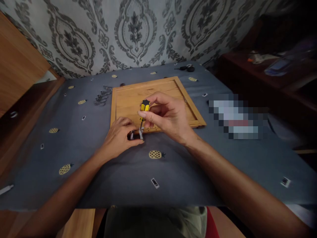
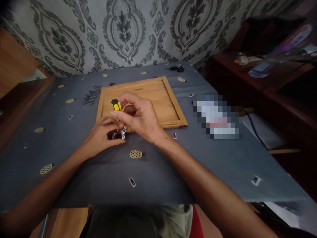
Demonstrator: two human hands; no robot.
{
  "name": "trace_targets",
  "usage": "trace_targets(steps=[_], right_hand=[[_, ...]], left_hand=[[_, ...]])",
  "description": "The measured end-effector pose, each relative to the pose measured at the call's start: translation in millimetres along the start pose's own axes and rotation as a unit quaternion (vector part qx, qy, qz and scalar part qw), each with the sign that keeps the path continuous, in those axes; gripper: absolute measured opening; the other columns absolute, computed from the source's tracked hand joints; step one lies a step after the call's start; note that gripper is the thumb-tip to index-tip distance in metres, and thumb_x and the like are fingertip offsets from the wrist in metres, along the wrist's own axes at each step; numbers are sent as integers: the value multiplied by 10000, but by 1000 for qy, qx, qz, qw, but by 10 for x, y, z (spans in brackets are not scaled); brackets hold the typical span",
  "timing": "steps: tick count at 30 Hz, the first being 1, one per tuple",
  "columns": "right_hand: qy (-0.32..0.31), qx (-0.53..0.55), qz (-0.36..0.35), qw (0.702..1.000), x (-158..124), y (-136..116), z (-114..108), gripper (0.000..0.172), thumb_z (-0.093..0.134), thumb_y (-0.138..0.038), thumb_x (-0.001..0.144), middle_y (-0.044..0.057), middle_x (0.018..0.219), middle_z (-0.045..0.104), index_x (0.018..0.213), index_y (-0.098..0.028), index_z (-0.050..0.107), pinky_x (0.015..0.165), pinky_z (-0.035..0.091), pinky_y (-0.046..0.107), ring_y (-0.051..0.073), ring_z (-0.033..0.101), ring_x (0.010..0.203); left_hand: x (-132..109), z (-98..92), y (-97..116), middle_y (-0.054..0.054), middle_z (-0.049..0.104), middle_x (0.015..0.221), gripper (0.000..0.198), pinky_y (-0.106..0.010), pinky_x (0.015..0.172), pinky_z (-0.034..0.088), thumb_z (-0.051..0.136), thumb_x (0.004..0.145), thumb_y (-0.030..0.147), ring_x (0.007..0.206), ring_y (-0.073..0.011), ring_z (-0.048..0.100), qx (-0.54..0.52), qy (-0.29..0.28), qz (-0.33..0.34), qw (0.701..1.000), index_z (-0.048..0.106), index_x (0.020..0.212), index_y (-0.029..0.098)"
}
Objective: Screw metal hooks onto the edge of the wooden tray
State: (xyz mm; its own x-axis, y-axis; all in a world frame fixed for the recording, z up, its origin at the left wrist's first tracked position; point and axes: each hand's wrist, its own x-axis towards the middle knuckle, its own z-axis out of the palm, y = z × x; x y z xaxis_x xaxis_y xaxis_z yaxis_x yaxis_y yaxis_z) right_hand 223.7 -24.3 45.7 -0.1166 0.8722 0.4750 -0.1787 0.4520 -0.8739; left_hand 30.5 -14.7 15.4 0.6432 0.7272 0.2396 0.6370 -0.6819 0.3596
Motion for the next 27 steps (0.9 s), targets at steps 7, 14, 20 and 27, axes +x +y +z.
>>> trace_targets(steps=[7, 14, 20, 27], right_hand=[[-4, 4, 5, 1000, -1, -18, 23, 368, 831, -425, 743, -59, 752, 598, 830, -200, 553, 454, 525, 191, 63, 616, 499], [80, -69, -28, 994, -35, -218, 6, 325, 817, -414, 764, -55, 762, 601, 843, -236, 558, 442, 520, 211, 70, 603, 492], [93, -58, -12, 994, -122, -182, -57, 313, 827, -405, 760, -57, 692, 586, 830, -235, 573, 426, 508, 216, 84, 607, 472], [89, -57, 3, 994, -145, -129, -41, 344, 819, -451, 756, -56, 724, 602, 832, -231, 565, 433, 513, 202, 77, 621, 492]], left_hand=[[2, -6, 6, -52, 647, 995, 243, -463, 952, 463, 786, 800, 408, 1062, -271, 557, -4, -3, -4, 1000, 739, 957, 229], [7, -11, -2, -51, 647, 1002, 272, -425, 915, 471, 800, 783, 435, 1022, -260, 565, 1, -6, -4, 1000, 736, 947, 228], [8, -12, 7, -61, 655, 1006, 275, -431, 913, 474, 801, 783, 420, 1022, -263, 567, 0, -6, -4, 1000, 746, 960, 217], [9, -20, 10, -60, 653, 1013, 295, -417, 902, 469, 817, 765, 425, 1029, -264, 570, -3, -6, -9, 1000, 740, 953, 211]])
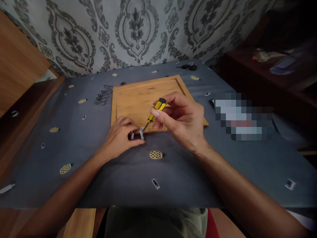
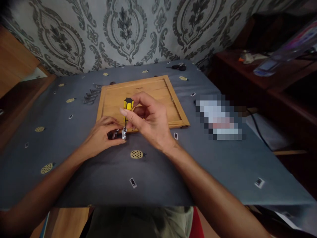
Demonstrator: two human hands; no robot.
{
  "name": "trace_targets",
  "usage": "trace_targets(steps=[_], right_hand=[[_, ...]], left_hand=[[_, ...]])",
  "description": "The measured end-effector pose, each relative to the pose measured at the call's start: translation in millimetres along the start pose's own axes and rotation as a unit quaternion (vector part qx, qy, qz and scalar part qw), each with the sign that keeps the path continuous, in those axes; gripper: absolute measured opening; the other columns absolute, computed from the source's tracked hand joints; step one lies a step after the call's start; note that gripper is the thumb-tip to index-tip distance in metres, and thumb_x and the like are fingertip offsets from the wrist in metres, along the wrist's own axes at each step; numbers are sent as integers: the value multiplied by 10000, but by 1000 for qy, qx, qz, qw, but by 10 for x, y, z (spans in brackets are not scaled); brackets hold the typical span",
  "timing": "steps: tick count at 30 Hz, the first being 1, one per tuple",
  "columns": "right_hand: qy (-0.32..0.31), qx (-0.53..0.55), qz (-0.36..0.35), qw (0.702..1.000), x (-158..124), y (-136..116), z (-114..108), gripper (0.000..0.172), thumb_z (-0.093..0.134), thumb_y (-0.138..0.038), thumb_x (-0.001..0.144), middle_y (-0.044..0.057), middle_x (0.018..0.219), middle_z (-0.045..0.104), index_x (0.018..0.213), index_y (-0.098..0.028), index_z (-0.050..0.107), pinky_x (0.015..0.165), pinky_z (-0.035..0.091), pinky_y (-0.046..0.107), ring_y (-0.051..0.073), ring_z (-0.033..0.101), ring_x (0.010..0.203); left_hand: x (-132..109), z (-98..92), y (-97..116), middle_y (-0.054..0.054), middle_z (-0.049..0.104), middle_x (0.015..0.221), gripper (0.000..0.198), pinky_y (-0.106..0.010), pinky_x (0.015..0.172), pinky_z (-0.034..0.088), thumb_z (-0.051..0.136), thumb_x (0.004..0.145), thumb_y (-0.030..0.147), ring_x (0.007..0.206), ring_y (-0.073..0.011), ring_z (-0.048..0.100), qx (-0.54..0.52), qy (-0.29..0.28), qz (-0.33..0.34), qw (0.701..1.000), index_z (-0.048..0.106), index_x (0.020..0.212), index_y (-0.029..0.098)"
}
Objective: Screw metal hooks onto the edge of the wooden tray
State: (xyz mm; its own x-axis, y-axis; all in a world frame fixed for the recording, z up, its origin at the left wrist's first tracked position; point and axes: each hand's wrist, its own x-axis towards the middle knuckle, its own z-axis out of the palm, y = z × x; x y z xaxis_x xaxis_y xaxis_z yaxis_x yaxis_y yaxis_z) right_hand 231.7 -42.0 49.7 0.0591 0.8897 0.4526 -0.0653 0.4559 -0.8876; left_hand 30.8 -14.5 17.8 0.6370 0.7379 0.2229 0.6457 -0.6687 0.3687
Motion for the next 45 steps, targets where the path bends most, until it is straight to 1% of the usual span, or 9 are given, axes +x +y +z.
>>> trace_targets(steps=[6, 14, 23, 30, 32, 35, 37, 42, 45], right_hand=[[6, 19, -1, 1000, -1, 22, 9, 325, 833, -408, 749, -64, 708, 609, 844, -229, 578, 438, 521, 203, 78, 627, 486], [-8, 20, 19, 1000, -17, 58, 20, 338, 809, -433, 770, -74, 649, 592, 866, -216, 569, 453, 517, 212, 85, 625, 484], [-13, 37, 33, 999, -21, 54, 18, 360, 829, -448, 740, -60, 694, 619, 868, -220, 582, 462, 504, 218, 87, 618, 495], [-69, 56, 56, 994, -19, 37, 4, 413, 849, -413, 723, -54, 750, 620, 870, -239, 504, 444, 502, 218, 87, 603, 499], [-92, 66, 54, 992, -10, 6, -13, 364, 818, -384, 766, -48, 793, 612, 913, -230, 523, 486, 521, 210, 78, 615, 544], [-135, 59, 32, 989, 8, -35, -34, 216, 684, -310, 893, -39, 826, 600, 1050, -204, 579, 585, 547, 201, 66, 637, 615], [-149, 54, 21, 987, 26, -39, -29, 184, 629, -270, 927, -36, 837, 594, 1091, -190, 605, 614, 552, 206, 59, 634, 617], [-132, 49, 8, 990, 101, -7, 40, 208, 729, -316, 849, -52, 793, 577, 913, -198, 570, 462, 451, 187, 43, 562, 514], [-148, 32, 11, 988, 169, -6, 69, 275, 739, -355, 843, -67, 743, 549, 862, -215, 503, 440, 414, 179, 41, 523, 498]], left_hand=[[-5, 10, -13, -54, 657, 1007, 289, -432, 912, 464, 819, 765, 411, 1025, -262, 572, -7, 1, -5, 1000, 741, 973, 226], [1, 9, -5, -44, 658, 1001, 273, -433, 913, 466, 817, 767, 412, 1025, -258, 574, -13, 2, -7, 1000, 740, 960, 236], [5, 0, 4, -52, 656, 1006, 271, -439, 910, 475, 814, 772, 405, 1021, -258, 578, -11, 0, -5, 1000, 746, 969, 232], [-2, 11, -12, -47, 659, 1049, 250, -484, 952, 464, 797, 791, 389, 1080, -272, 563, -5, -10, -8, 1000, 732, 994, 259], [2, 11, -13, -47, 658, 1028, 238, -478, 941, 469, 801, 788, 385, 1056, -270, 569, -6, -5, -4, 1000, 727, 972, 254], [11, 7, -9, -50, 655, 1002, 251, -459, 906, 476, 810, 777, 377, 1019, -267, 573, -6, -3, -2, 1000, 722, 970, 241], [17, 4, -4, -52, 653, 985, 259, -454, 893, 476, 813, 774, 371, 1006, -267, 573, -6, -5, 0, 1000, 723, 976, 238], [23, 11, -16, -40, 663, 994, 263, -459, 916, 474, 813, 772, 356, 1006, -263, 584, -6, 6, 7, 1000, 711, 989, 247], [22, 22, -35, -48, 671, 1015, 272, -458, 929, 477, 818, 768, 356, 1017, -264, 589, -9, 10, 15, 1000, 712, 985, 231]])
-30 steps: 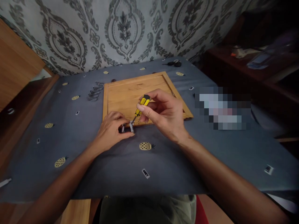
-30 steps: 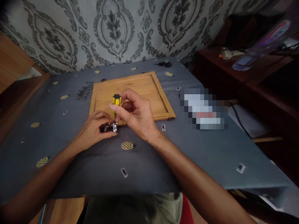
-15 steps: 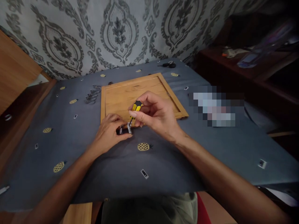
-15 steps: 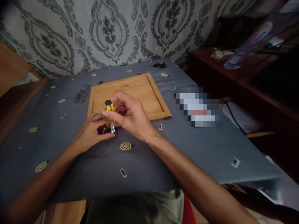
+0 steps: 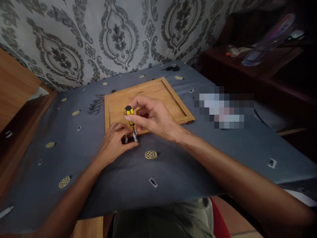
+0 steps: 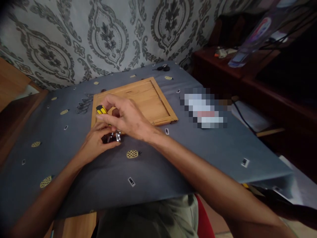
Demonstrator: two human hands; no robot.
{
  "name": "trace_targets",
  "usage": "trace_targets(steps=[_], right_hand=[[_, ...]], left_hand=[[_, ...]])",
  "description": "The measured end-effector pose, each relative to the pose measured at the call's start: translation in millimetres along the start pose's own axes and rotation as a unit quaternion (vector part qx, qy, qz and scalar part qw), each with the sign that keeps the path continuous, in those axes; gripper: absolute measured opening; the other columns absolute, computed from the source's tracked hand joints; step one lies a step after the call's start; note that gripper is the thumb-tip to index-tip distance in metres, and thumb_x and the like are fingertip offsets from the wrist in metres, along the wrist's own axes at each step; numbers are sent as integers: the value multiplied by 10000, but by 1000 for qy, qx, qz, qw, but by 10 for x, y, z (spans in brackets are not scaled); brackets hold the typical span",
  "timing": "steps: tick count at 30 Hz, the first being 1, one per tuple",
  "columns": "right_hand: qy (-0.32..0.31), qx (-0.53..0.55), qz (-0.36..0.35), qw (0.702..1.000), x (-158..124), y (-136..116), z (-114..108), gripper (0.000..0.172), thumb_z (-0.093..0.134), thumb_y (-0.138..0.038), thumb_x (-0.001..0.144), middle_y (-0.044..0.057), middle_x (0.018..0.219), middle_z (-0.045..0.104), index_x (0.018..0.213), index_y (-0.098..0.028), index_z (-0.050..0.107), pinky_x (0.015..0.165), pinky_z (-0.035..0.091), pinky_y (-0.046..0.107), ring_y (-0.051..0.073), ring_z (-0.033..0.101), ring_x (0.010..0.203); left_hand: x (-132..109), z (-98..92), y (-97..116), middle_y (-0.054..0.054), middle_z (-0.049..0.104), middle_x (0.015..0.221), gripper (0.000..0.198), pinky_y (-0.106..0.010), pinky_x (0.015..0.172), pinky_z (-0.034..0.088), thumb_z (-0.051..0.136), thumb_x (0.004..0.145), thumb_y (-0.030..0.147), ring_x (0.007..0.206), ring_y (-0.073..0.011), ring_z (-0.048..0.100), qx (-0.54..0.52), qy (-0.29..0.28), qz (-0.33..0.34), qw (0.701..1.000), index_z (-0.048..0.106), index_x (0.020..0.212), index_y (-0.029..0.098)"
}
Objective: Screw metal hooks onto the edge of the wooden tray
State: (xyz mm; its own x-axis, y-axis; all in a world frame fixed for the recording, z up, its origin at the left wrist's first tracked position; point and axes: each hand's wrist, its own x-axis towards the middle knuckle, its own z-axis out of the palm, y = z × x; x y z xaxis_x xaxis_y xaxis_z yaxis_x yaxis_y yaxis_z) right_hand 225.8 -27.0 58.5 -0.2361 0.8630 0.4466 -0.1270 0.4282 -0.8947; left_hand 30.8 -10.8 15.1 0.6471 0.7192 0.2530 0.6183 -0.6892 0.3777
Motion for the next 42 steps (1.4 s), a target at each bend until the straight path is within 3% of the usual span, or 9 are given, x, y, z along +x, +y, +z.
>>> trace_targets(steps=[3, 8, 12, 20, 24, 30, 33, 38, 42], right_hand=[[-27, -4, -1, 1000, 61, -1, -16, 314, 750, -363, 836, -68, 774, 536, 873, -221, 473, 455, 437, 171, 38, 534, 512], [-67, -18, -45, 997, 76, 29, -37, 187, 615, -282, 940, -41, 857, 544, 1084, -175, 564, 513, 486, 178, 35, 587, 547], [-34, 20, -42, 998, 47, 52, -22, 171, 643, -292, 915, -37, 845, 578, 1014, -160, 599, 486, 460, 165, 26, 569, 525], [-11, 52, -27, 998, 74, 32, 19, 358, 760, -432, 819, -63, 755, 551, 848, -200, 489, 412, 428, 144, 18, 524, 479], [-6, 58, -24, 998, 72, 38, 26, 359, 773, -421, 805, -70, 761, 549, 865, -197, 499, 421, 442, 151, 17, 532, 478], [-7, 26, -26, 999, 5, 60, 8, 217, 679, -294, 887, -83, 653, 550, 1034, -142, 628, 470, 455, 156, 39, 582, 499], [41, -3, -53, 998, -41, 26, 33, 229, 715, -335, 866, -82, 644, 554, 983, -152, 643, 454, 452, 165, 44, 584, 480], [181, -27, -91, 979, -56, -123, 14, 205, 717, -374, 870, -55, 756, 629, 919, -201, 620, 426, 478, 183, 48, 603, 461], [215, -33, -92, 972, -31, -116, -40, 211, 714, -392, 874, -46, 806, 652, 887, -211, 606, 403, 461, 169, 32, 590, 453]], left_hand=[[-2, 2, -9, -66, 675, 1026, 282, -460, 926, 481, 813, 775, 353, 1036, -273, 589, -3, -2, 0, 1000, 720, 1000, 211], [0, -13, 8, -54, 671, 1027, 251, -447, 910, 485, 799, 789, 359, 1027, -267, 586, -2, -4, -1, 1000, 731, 986, 219], [1, -17, 15, -48, 664, 1003, 250, -429, 893, 478, 816, 774, 357, 1012, -259, 578, 0, -6, -5, 1000, 729, 964, 220], [2, -8, -2, -58, 671, 1020, 260, -460, 906, 488, 800, 789, 375, 1021, -267, 583, 1, -7, -1, 1000, 733, 983, 216], [4, -14, -3, -60, 676, 1043, 257, -467, 916, 490, 796, 793, 373, 1038, -270, 582, -4, -6, -1, 1000, 731, 988, 219], [0, -2, -15, -57, 670, 1027, 286, -448, 897, 490, 811, 779, 377, 1024, -264, 576, 1, -3, 6, 1000, 729, 1003, 220], [-2, -2, -13, -51, 667, 1021, 290, -445, 904, 485, 808, 781, 383, 1024, -262, 578, 4, -2, 2, 1000, 730, 1013, 228], [-6, -11, -2, -57, 662, 1011, 292, -451, 930, 473, 809, 778, 404, 1043, -270, 577, 3, -11, -10, 1000, 735, 981, 208], [-13, -9, -5, -54, 663, 1019, 314, -449, 938, 468, 817, 766, 426, 1046, -266, 578, 6, -11, -7, 1000, 738, 984, 214]])
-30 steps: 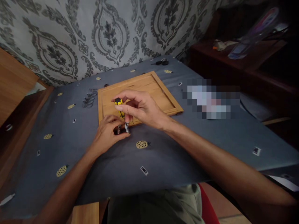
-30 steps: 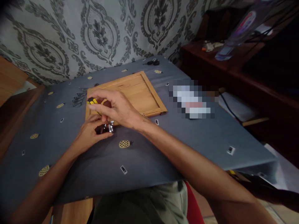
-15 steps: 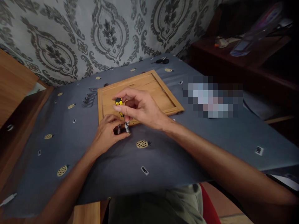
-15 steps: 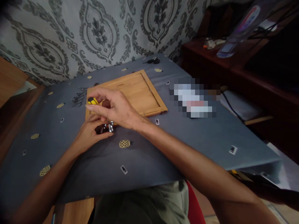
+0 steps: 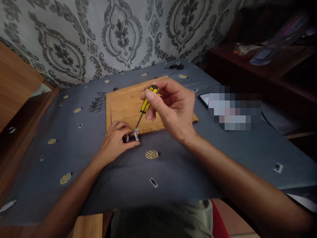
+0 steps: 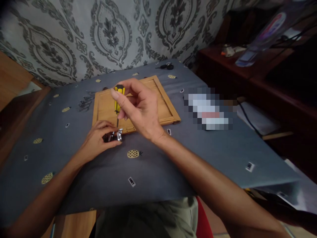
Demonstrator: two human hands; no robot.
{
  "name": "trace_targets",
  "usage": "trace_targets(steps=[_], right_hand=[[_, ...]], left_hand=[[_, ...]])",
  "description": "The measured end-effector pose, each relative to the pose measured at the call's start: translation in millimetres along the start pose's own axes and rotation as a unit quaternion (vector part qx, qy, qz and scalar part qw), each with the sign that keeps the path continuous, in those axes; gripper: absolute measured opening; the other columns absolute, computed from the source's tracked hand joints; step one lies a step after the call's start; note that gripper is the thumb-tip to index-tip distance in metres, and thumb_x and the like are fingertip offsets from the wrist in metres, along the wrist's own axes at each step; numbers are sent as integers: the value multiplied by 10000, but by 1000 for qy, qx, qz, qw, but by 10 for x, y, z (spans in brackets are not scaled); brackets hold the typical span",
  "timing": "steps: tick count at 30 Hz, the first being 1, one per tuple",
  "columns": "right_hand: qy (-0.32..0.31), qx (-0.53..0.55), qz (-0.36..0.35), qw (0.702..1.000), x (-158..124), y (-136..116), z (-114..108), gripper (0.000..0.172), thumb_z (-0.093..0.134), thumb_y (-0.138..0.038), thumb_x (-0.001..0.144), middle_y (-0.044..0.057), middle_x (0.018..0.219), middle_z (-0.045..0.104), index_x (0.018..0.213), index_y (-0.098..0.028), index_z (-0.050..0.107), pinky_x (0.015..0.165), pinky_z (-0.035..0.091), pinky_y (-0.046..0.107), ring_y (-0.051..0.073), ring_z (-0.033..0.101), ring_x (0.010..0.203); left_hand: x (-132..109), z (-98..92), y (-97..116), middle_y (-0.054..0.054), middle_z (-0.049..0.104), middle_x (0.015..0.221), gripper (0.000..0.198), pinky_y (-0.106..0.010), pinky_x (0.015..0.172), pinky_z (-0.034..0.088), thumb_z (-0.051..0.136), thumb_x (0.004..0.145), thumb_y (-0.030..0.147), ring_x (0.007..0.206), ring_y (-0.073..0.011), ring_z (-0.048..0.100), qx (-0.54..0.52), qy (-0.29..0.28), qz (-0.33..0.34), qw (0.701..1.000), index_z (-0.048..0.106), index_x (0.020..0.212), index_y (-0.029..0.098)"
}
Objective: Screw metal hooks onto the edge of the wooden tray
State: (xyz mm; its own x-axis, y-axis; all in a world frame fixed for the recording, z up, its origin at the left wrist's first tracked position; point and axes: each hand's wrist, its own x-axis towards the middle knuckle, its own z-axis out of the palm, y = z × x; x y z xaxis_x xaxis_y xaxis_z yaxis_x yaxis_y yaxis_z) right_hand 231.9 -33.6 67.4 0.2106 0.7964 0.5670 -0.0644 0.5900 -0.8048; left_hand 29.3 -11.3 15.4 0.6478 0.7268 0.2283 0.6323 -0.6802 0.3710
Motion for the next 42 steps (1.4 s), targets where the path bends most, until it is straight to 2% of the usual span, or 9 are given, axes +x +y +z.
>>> trace_targets(steps=[5, 9, 21, 32, 42], right_hand=[[-16, 0, 22, 1000, -67, 132, 38, 293, 737, -457, 841, -48, 787, 637, 907, -202, 609, 401, 464, 173, 37, 596, 450], [9, -3, 14, 1000, -97, 188, 55, 321, 742, -487, 825, -50, 793, 623, 898, -210, 599, 379, 452, 173, 38, 596, 437], [17, -7, 23, 1000, -91, 86, 54, 350, 732, -519, 820, -50, 751, 607, 872, -215, 566, 375, 445, 190, 44, 568, 420], [-26, -6, 19, 999, -176, 184, 73, 299, 740, -445, 836, -50, 773, 593, 930, -214, 576, 391, 450, 196, 57, 596, 447], [-31, -22, 32, 999, -161, 213, 79, 318, 724, -493, 836, -60, 709, 594, 911, -224, 573, 390, 454, 203, 64, 591, 434]], left_hand=[[-6, 9, -8, -61, 661, 1022, 319, -448, 937, 468, 812, 767, 441, 1049, -272, 571, 3, 2, -3, 1000, 743, 979, 213], [-7, 15, -8, -64, 660, 1013, 290, -440, 931, 474, 801, 779, 429, 1042, -270, 570, -1, 7, 4, 1000, 751, 965, 213], [-9, 34, -18, -57, 661, 1023, 261, -451, 938, 470, 783, 792, 429, 1032, -261, 567, 9, 12, 11, 1000, 732, 946, 224], [-3, 32, -6, -63, 651, 1015, 250, -455, 942, 468, 788, 790, 419, 1033, -263, 568, 10, 12, 15, 1000, 745, 937, 221], [-11, 24, -7, -72, 647, 1036, 305, -439, 924, 476, 787, 788, 450, 1035, -268, 566, 16, 8, 13, 1000, 734, 966, 208]])
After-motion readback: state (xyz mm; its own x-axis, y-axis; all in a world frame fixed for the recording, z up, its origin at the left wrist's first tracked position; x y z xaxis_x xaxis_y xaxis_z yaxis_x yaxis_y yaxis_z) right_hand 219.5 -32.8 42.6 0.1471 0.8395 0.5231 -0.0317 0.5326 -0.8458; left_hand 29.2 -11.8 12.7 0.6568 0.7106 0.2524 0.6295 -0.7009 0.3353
